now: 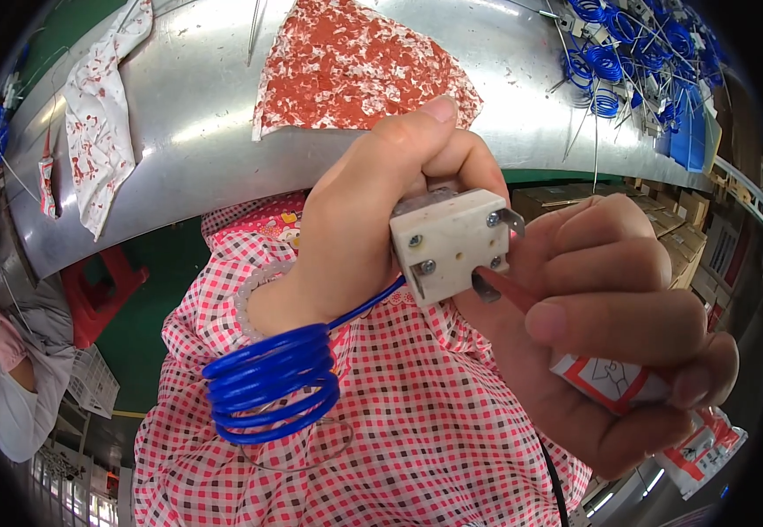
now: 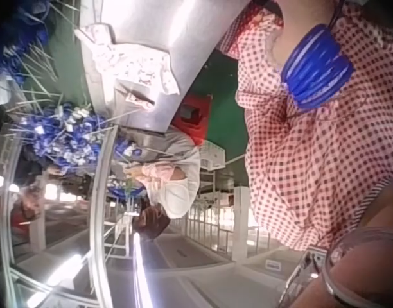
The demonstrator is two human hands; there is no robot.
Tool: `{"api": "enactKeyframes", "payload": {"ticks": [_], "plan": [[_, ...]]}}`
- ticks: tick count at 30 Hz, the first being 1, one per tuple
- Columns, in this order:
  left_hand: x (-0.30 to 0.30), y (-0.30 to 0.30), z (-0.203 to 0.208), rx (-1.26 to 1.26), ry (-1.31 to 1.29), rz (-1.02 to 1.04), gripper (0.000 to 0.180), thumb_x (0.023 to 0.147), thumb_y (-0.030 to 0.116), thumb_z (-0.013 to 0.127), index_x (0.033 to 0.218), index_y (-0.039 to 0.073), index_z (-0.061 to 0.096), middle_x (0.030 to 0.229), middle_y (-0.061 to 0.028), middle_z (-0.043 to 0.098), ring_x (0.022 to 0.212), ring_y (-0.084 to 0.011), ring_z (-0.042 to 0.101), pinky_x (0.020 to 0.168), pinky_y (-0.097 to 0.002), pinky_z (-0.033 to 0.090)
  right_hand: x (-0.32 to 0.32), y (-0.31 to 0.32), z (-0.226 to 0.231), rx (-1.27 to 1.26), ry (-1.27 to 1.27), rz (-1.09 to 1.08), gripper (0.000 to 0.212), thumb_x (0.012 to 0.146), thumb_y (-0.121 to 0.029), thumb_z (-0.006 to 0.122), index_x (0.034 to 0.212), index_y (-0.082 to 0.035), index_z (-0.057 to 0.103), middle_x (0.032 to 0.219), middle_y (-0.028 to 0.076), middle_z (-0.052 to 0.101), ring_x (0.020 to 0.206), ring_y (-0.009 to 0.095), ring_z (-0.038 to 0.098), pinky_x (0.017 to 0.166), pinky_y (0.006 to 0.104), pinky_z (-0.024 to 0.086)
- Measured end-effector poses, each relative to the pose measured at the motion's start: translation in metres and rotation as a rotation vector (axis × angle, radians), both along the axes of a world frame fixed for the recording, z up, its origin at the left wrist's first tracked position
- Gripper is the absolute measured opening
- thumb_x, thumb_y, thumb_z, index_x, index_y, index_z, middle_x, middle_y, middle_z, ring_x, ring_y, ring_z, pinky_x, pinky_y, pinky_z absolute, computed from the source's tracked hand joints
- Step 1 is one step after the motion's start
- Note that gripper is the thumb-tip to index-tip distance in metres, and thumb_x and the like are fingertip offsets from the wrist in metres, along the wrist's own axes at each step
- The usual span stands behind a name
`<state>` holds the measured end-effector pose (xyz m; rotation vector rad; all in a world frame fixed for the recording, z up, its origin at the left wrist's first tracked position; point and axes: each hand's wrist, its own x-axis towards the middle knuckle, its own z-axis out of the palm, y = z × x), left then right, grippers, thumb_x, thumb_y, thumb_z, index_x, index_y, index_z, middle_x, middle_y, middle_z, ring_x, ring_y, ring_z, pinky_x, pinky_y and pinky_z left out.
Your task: Applying sealant from a tube to small electrical components and assembling them on a production line.
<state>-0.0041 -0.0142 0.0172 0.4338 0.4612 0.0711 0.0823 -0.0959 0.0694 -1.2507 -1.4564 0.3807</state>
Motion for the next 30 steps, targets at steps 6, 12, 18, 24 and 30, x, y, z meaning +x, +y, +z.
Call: {"api": "enactKeyframes", "payload": {"ticks": [6,12,18,24,30], "plan": [[0.004,0.001,-0.001,0.051,0.019,-0.02,0.057,0.089,0.042,0.021,0.061,0.001,0.05,0.056,-0.0086,0.049,0.048,-0.0147,0.044,0.047,-0.0239,0.036,0.003,0.003,-0.015,0.174,0.096,-0.017,0.041,0.091,-0.039,0.023,0.108,-0.007,0.043,0.063,0.009,0.05,0.04,0.015,0.037,0.038,0.0306,0.035],[0.002,-0.001,0.004,0.01,0.054,0.039,0.056,0.089,0.042,0.022,0.061,0.002,0.049,0.055,-0.0081,0.048,0.045,-0.0136,0.042,0.043,-0.0233,0.034,0.006,-0.004,-0.015,0.126,0.011,-0.026,0.041,0.091,-0.041,0.023,0.104,-0.008,0.045,0.062,0.007,0.049,0.039,0.016,0.036,0.04,0.0303,0.035],[0.001,0.002,0.0,-0.066,0.022,0.003,0.054,0.089,0.041,0.022,0.062,0.002,0.049,0.055,-0.0082,0.048,0.045,-0.0137,0.042,0.043,-0.0235,0.034,0.0,-0.003,-0.025,0.231,0.139,-0.095,0.039,0.09,-0.039,0.027,0.101,-0.007,0.046,0.06,0.006,0.049,0.039,0.014,0.033,0.039,0.0299,0.031],[0.001,0.006,0.005,-0.054,0.075,-0.031,0.052,0.09,0.04,0.023,0.064,0.004,0.048,0.058,-0.007,0.051,0.05,-0.0127,0.047,0.049,-0.0214,0.038,0.009,0.0,-0.024,0.18,0.162,-0.026,0.036,0.089,-0.039,0.03,0.098,-0.007,0.046,0.058,0.005,0.049,0.036,0.013,0.03,0.039,0.0286,0.03],[-0.005,0.008,0.0,-0.081,0.005,-0.065,0.049,0.09,0.04,0.024,0.066,0.005,0.049,0.062,-0.0051,0.052,0.056,-0.0115,0.048,0.054,-0.0218,0.039,0.004,0.003,-0.026,0.22,0.247,-0.045,0.031,0.089,-0.037,0.031,0.093,-0.009,0.043,0.057,0.004,0.049,0.035,0.013,0.029,0.041,0.0283,0.028]]}}
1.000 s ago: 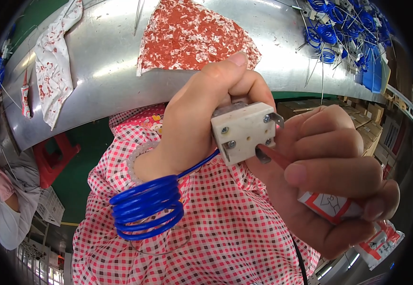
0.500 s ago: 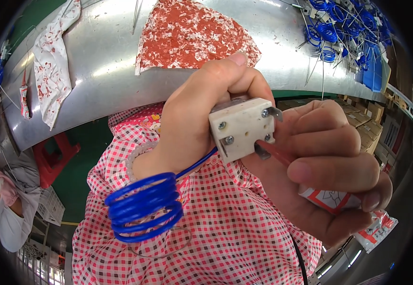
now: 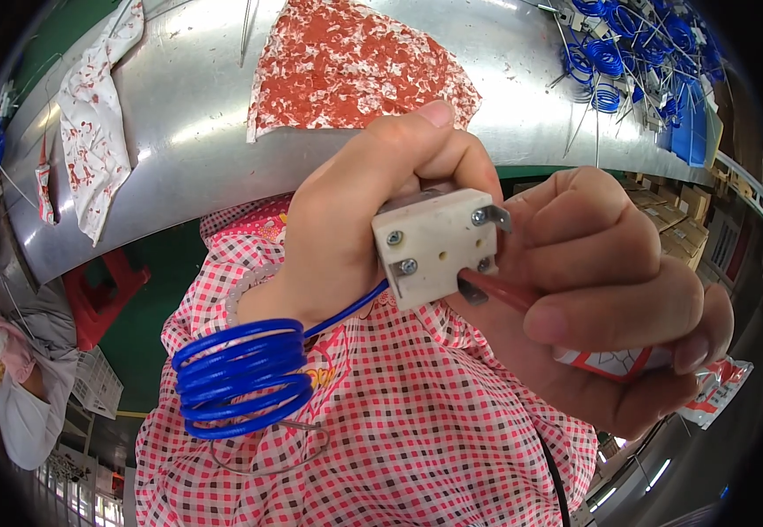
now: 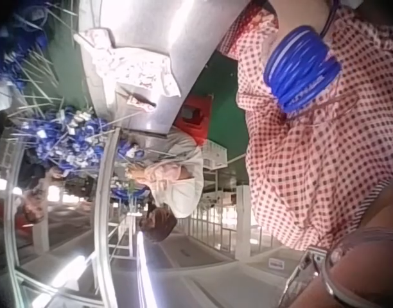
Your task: Applying sealant from a tube to small electrical components and assembling them on a production line.
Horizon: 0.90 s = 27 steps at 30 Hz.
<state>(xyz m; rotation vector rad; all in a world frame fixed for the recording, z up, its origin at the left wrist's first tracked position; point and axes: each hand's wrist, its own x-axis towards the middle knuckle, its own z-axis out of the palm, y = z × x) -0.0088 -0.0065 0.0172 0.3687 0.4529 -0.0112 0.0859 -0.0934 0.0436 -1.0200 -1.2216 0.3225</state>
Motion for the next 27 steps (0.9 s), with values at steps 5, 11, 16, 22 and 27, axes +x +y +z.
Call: {"api": "enactKeyframes", "payload": {"ticks": [5,11,16,22,27], "plan": [[0.002,0.001,0.004,-0.043,0.019,-0.012,0.047,0.09,0.04,0.024,0.068,0.005,0.048,0.063,-0.0038,0.051,0.058,-0.0109,0.048,0.055,-0.0215,0.038,0.001,0.001,0.001,0.006,0.017,-0.003,0.028,0.088,-0.036,0.033,0.09,-0.01,0.042,0.054,0.002,0.049,0.034,0.012,0.027,0.04,0.0277,0.025],[0.0,0.002,-0.008,-0.007,-0.087,-0.025,0.045,0.09,0.038,0.025,0.067,0.006,0.047,0.065,-0.0045,0.05,0.06,-0.0112,0.046,0.057,-0.0215,0.037,0.003,0.007,0.001,0.055,0.131,0.079,0.022,0.087,-0.033,0.035,0.085,-0.012,0.039,0.05,-0.001,0.046,0.032,0.01,0.025,0.036,0.0256,0.019],[-0.005,-0.002,-0.013,0.236,-0.323,0.056,0.037,0.094,0.025,0.023,0.092,0.004,0.053,0.079,-0.0095,0.054,0.069,-0.0122,0.049,0.064,-0.0228,0.039,0.0,0.013,-0.005,0.297,0.291,0.023,0.021,0.087,-0.031,0.037,0.082,-0.011,0.037,0.049,-0.001,0.046,0.032,0.01,0.027,0.034,0.0244,0.018],[-0.007,-0.001,-0.013,0.212,-0.254,0.042,0.037,0.093,0.028,0.025,0.088,0.004,0.053,0.076,-0.0093,0.054,0.066,-0.0119,0.049,0.062,-0.0226,0.039,0.002,0.015,-0.006,0.154,0.28,0.154,0.023,0.086,-0.032,0.039,0.083,-0.009,0.037,0.049,-0.001,0.046,0.032,0.009,0.029,0.033,0.0243,0.019],[-0.004,0.0,-0.01,0.183,-0.193,0.023,0.039,0.092,0.031,0.027,0.084,0.003,0.053,0.073,-0.009,0.055,0.064,-0.0117,0.049,0.059,-0.0224,0.038,0.005,0.017,-0.003,0.145,0.325,0.252,0.024,0.085,-0.032,0.042,0.084,-0.009,0.037,0.048,0.0,0.046,0.031,0.009,0.029,0.032,0.0246,0.019]]}}
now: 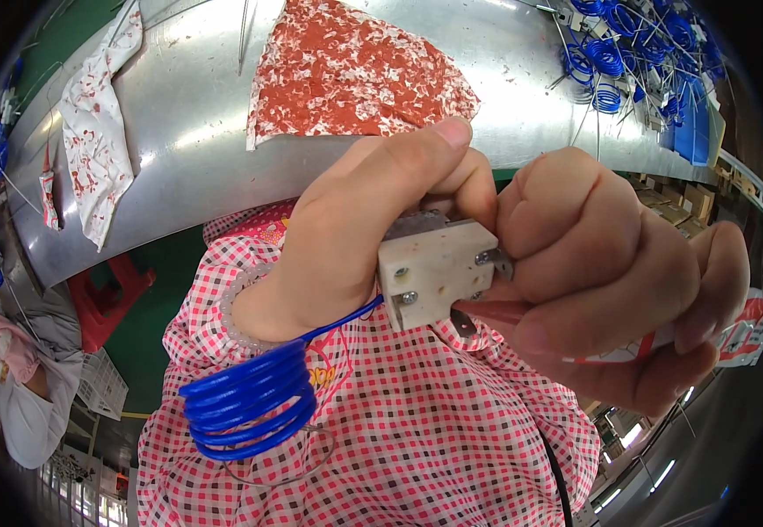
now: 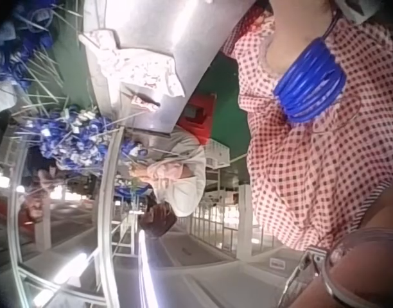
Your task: Applying sealant from a tube to small electrical components and assembling them on a production line.
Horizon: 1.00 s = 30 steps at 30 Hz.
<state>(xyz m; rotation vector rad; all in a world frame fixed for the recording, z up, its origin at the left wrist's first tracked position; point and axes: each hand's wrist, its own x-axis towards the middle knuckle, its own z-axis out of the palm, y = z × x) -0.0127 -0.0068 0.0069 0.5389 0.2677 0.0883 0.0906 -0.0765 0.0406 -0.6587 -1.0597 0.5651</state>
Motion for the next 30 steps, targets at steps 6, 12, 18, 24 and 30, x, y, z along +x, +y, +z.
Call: {"api": "enactKeyframes", "payload": {"ticks": [6,12,18,24,30], "plan": [[0.002,0.0,0.002,-0.037,0.073,-0.018,0.041,0.091,0.034,0.03,0.08,0.002,0.053,0.07,-0.0088,0.055,0.06,-0.0113,0.049,0.056,-0.0221,0.038,-0.001,0.0,-0.013,0.105,0.05,-0.136,0.024,0.086,-0.032,0.041,0.085,-0.009,0.036,0.049,0.002,0.046,0.03,0.01,0.027,0.035,0.0263,0.018],[0.004,0.0,0.004,-0.073,0.15,-0.031,0.044,0.089,0.037,0.032,0.075,0.001,0.053,0.066,-0.0085,0.055,0.057,-0.011,0.05,0.053,-0.0219,0.038,-0.002,-0.011,-0.002,-0.115,-0.093,-0.113,0.024,0.087,-0.033,0.038,0.085,-0.009,0.036,0.049,0.002,0.045,0.031,0.01,0.022,0.039,0.0253,0.019],[0.009,0.001,0.004,-0.114,0.228,-0.05,0.047,0.088,0.041,0.035,0.071,0.0,0.053,0.063,-0.0083,0.056,0.054,-0.0106,0.05,0.05,-0.0217,0.038,-0.003,-0.006,-0.004,-0.038,0.011,-0.08,0.024,0.087,-0.032,0.037,0.085,-0.009,0.036,0.049,0.003,0.046,0.032,0.011,0.022,0.041,0.0263,0.022],[0.011,0.002,0.006,-0.203,0.175,-0.071,0.048,0.087,0.042,0.036,0.07,0.0,0.053,0.062,-0.0081,0.056,0.053,-0.011,0.05,0.049,-0.0218,0.038,0.008,-0.008,0.0,-0.037,-0.004,-0.027,0.023,0.086,-0.032,0.038,0.087,-0.009,0.037,0.05,0.003,0.046,0.033,0.011,0.022,0.042,0.0283,0.022],[0.011,0.002,-0.001,-0.24,0.173,-0.085,0.048,0.086,0.044,0.037,0.069,0.001,0.053,0.061,-0.0079,0.055,0.053,-0.0108,0.05,0.049,-0.022,0.038,0.0,-0.008,-0.002,-0.072,0.025,-0.139,0.024,0.087,-0.033,0.037,0.087,-0.008,0.039,0.051,0.003,0.047,0.034,0.011,0.024,0.041,0.028,0.022]]}}
